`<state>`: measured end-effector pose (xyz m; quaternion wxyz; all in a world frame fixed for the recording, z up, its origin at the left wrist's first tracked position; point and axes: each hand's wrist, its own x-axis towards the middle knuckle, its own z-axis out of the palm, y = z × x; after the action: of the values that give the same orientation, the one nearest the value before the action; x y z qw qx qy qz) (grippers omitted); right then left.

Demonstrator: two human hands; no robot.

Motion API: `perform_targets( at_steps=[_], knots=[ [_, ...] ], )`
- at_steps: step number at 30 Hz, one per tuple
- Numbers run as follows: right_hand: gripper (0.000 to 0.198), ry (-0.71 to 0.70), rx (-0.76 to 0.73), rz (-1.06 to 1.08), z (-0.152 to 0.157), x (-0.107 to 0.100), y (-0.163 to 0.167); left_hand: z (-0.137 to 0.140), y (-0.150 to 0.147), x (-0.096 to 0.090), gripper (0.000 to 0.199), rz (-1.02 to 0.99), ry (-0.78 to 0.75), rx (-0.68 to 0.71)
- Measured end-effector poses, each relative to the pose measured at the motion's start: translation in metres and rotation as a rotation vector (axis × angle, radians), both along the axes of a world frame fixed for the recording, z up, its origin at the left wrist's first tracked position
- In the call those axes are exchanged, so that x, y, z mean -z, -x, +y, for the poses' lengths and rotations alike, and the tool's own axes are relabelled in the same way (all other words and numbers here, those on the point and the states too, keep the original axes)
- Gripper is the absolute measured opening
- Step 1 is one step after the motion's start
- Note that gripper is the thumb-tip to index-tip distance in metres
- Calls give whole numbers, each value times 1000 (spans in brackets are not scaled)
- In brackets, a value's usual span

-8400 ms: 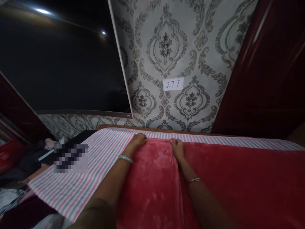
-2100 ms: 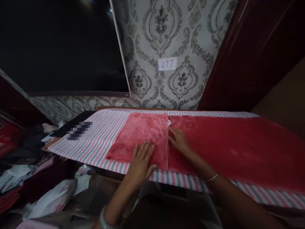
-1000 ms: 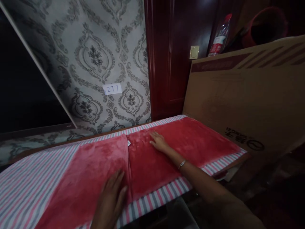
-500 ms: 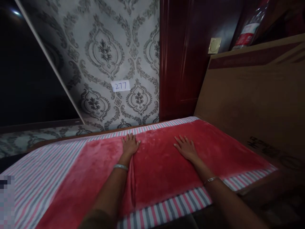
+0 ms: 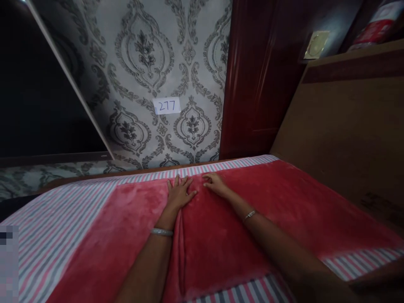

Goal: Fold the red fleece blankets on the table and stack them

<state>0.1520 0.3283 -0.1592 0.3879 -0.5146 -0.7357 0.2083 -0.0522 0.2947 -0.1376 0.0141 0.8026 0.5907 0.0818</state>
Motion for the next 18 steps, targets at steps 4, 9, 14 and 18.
perform_targets(
  at_steps=[4, 9, 14, 18],
  knots=[
    [18, 35, 51, -5, 13, 17, 12, 2, 0, 2, 67, 15, 19, -15],
    [19, 7, 139, 23, 5, 27, 9, 3, -1, 1, 67, -2, 27, -19],
    [11, -53, 181, 78, -2, 23, 14, 2, -1, -1, 66, -17, 45, -25],
    [13, -104, 278, 171, -3, 16, -2, 2, 0, -2, 66, -20, 39, -27]
  ],
)
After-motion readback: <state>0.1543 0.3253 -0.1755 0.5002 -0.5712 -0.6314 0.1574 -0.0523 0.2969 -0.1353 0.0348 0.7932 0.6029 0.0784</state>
